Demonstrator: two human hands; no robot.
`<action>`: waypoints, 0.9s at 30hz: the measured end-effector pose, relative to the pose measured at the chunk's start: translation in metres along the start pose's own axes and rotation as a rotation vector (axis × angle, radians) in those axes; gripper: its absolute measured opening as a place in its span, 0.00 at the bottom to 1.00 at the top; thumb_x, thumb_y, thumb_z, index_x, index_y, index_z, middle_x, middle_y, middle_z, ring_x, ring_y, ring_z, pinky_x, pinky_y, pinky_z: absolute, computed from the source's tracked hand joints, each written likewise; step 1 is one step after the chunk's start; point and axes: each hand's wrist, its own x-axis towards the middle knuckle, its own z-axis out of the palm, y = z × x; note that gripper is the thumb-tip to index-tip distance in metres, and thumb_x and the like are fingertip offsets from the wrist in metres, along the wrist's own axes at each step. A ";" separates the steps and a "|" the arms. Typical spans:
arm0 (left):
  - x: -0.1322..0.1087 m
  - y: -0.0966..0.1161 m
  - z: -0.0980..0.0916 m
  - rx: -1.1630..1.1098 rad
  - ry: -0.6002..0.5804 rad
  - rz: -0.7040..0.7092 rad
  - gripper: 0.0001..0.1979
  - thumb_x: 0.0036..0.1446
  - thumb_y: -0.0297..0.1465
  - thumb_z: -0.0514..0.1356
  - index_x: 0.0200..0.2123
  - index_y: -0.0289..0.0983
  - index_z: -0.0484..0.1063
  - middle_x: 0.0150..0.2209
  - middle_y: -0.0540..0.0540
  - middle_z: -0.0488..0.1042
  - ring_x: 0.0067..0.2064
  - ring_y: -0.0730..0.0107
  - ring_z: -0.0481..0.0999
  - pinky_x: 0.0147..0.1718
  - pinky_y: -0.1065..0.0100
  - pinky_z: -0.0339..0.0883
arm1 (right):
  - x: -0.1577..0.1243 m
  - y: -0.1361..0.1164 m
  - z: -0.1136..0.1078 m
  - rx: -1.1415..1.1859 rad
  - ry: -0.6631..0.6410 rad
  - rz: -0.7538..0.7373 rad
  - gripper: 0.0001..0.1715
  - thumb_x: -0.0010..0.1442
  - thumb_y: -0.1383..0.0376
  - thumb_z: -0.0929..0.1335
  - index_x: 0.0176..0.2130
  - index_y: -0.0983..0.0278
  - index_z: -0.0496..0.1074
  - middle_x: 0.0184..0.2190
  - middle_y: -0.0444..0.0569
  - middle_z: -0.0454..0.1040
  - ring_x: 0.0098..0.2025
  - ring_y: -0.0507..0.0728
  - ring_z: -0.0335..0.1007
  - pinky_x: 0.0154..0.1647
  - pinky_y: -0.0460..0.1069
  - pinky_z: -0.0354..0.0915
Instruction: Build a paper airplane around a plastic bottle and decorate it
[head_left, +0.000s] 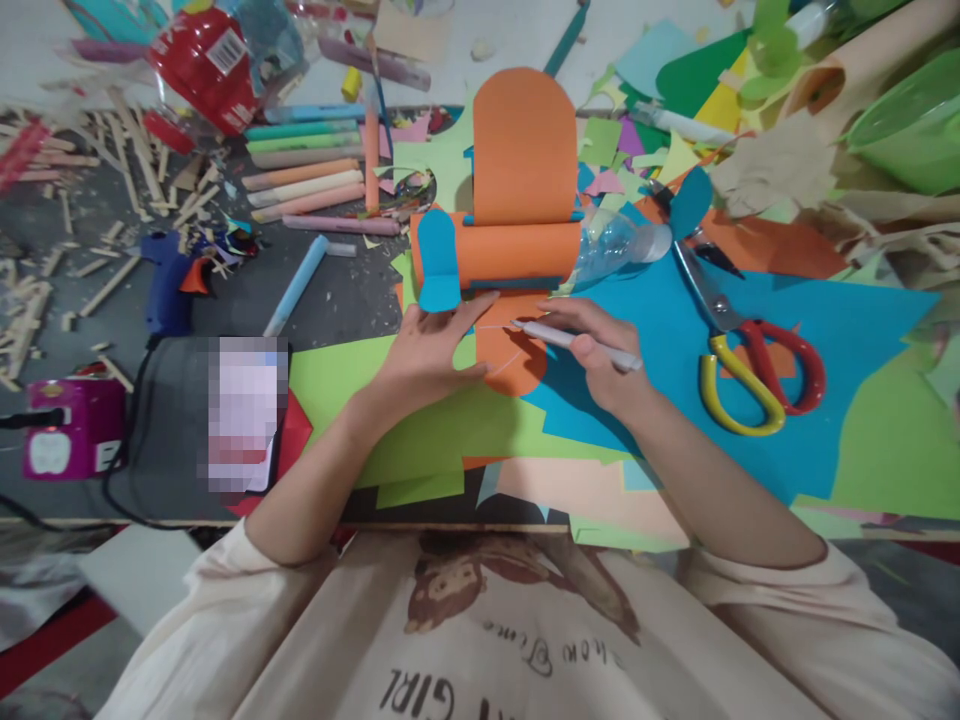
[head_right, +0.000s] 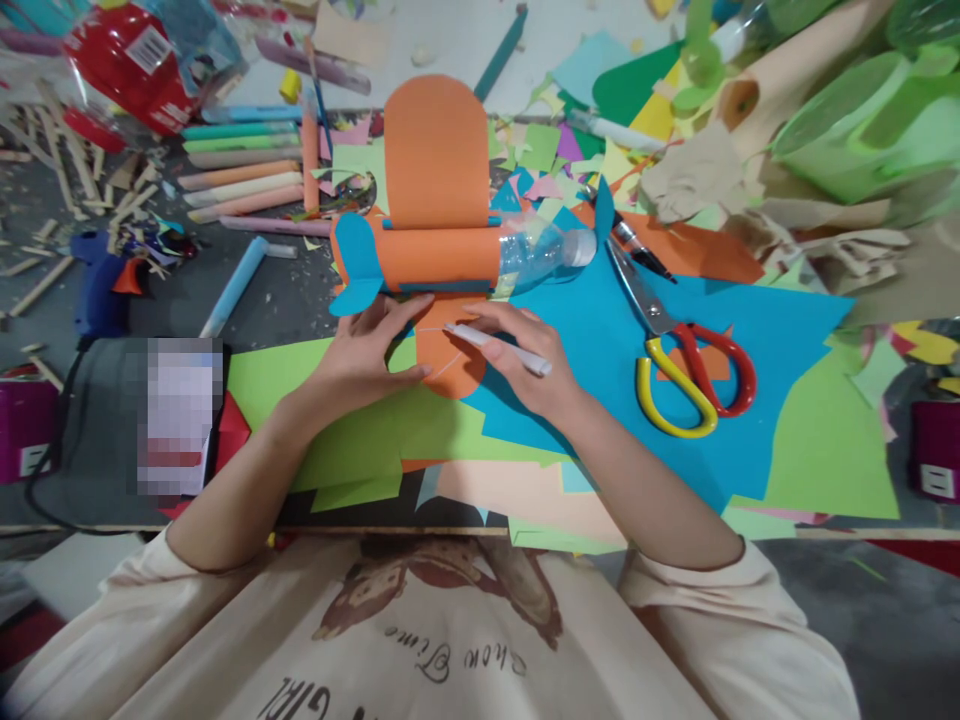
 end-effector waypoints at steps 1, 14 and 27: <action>0.001 0.001 -0.001 -0.003 -0.006 -0.006 0.35 0.58 0.37 0.58 0.67 0.45 0.51 0.59 0.43 0.65 0.62 0.53 0.60 0.62 0.57 0.48 | 0.001 0.001 0.000 0.024 0.025 0.002 0.24 0.63 0.45 0.61 0.44 0.56 0.74 0.39 0.49 0.79 0.41 0.59 0.77 0.41 0.54 0.72; 0.006 0.004 -0.002 -0.008 -0.025 -0.043 0.39 0.55 0.42 0.63 0.67 0.44 0.52 0.52 0.42 0.68 0.59 0.47 0.62 0.57 0.57 0.54 | 0.016 0.003 0.011 0.061 0.152 0.092 0.07 0.60 0.60 0.68 0.32 0.60 0.74 0.29 0.44 0.77 0.31 0.54 0.75 0.30 0.48 0.68; 0.004 -0.001 0.002 0.004 -0.021 -0.018 0.37 0.58 0.44 0.60 0.67 0.45 0.51 0.58 0.41 0.64 0.62 0.46 0.59 0.60 0.55 0.51 | 0.014 0.002 0.011 -0.045 0.147 0.099 0.06 0.59 0.62 0.68 0.32 0.60 0.74 0.29 0.45 0.79 0.31 0.54 0.74 0.29 0.48 0.67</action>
